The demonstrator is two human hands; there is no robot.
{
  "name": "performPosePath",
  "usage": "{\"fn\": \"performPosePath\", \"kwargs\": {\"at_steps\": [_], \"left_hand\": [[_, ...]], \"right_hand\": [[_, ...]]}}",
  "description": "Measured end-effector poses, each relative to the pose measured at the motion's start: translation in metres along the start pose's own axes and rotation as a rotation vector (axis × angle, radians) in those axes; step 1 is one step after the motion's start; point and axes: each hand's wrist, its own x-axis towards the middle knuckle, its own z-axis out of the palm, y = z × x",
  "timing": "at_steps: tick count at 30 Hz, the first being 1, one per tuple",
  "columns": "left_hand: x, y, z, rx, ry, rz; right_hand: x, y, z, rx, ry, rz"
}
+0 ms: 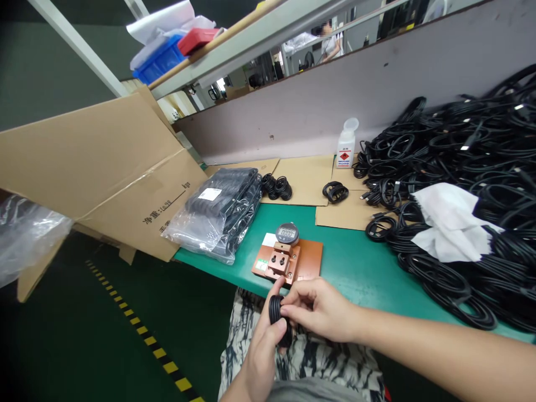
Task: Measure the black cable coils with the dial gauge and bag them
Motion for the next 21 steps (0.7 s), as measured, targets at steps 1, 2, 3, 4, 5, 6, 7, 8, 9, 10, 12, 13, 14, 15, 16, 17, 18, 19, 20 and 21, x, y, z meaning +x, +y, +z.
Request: {"fn": "performPosePath", "kwargs": {"at_steps": [1, 2, 3, 4, 5, 6, 7, 8, 9, 10, 12, 13, 14, 15, 16, 17, 18, 19, 20, 21], "left_hand": [[-0.001, 0.0, -0.001, 0.025, -0.003, -0.002], [-0.001, 0.001, -0.002, 0.044, -0.005, -0.006], [-0.002, 0.001, -0.003, 0.059, -0.002, -0.01], [-0.003, 0.002, -0.003, 0.075, 0.0, -0.011], [-0.004, 0.003, -0.003, 0.094, 0.003, -0.01], [-0.005, 0.004, -0.002, 0.116, 0.014, -0.006], [-0.006, 0.005, -0.001, 0.14, 0.032, -0.007], [-0.006, 0.006, 0.0, 0.166, 0.059, -0.016], [-0.007, 0.007, 0.002, 0.194, 0.094, -0.031], [-0.007, 0.007, 0.003, 0.223, 0.134, -0.051], [-0.007, 0.005, 0.004, 0.28, 0.203, -0.078], [-0.007, 0.003, 0.004, 0.307, 0.222, -0.072], [-0.007, 0.0, 0.003, 0.332, 0.236, -0.053], [-0.006, -0.004, 0.002, 0.359, 0.249, -0.028], [-0.005, -0.008, 0.0, 0.385, 0.263, -0.003], [-0.004, -0.012, 0.0, 0.407, 0.278, 0.015], [-0.003, -0.015, -0.001, 0.423, 0.296, 0.02], [-0.002, -0.018, -0.001, 0.431, 0.317, 0.011], [-0.001, -0.019, -0.001, 0.434, 0.34, -0.005], [0.0, -0.019, -0.001, 0.433, 0.361, -0.022]], "right_hand": [[0.0, 0.0, -0.001, -0.007, 0.0, -0.005], [0.0, 0.0, -0.001, -0.015, -0.005, -0.009], [0.0, 0.0, -0.002, -0.023, -0.014, -0.013], [0.0, 0.0, -0.002, -0.032, -0.026, -0.016], [0.0, -0.001, -0.003, -0.042, -0.038, -0.019], [0.0, -0.001, -0.003, -0.052, -0.051, -0.021], [0.0, -0.001, -0.003, -0.063, -0.062, -0.022], [-0.001, -0.001, -0.003, -0.076, -0.07, -0.022], [-0.001, -0.001, -0.003, -0.09, -0.076, -0.021], [-0.001, -0.002, -0.003, -0.104, -0.078, -0.021], [0.0, -0.002, -0.003, -0.129, -0.086, -0.017], [0.001, -0.002, -0.002, -0.137, -0.092, -0.014], [0.002, -0.003, -0.002, -0.143, -0.1, -0.01], [0.002, -0.004, -0.002, -0.146, -0.108, -0.005], [0.003, -0.005, -0.001, -0.147, -0.115, -0.001], [0.004, -0.005, -0.001, -0.145, -0.12, 0.003], [0.005, -0.006, -0.001, -0.142, -0.123, 0.007], [0.005, -0.006, 0.0, -0.136, -0.124, 0.01], [0.006, -0.005, 0.0, -0.13, -0.123, 0.014], [0.007, -0.004, 0.0, -0.123, -0.119, 0.017]]}}
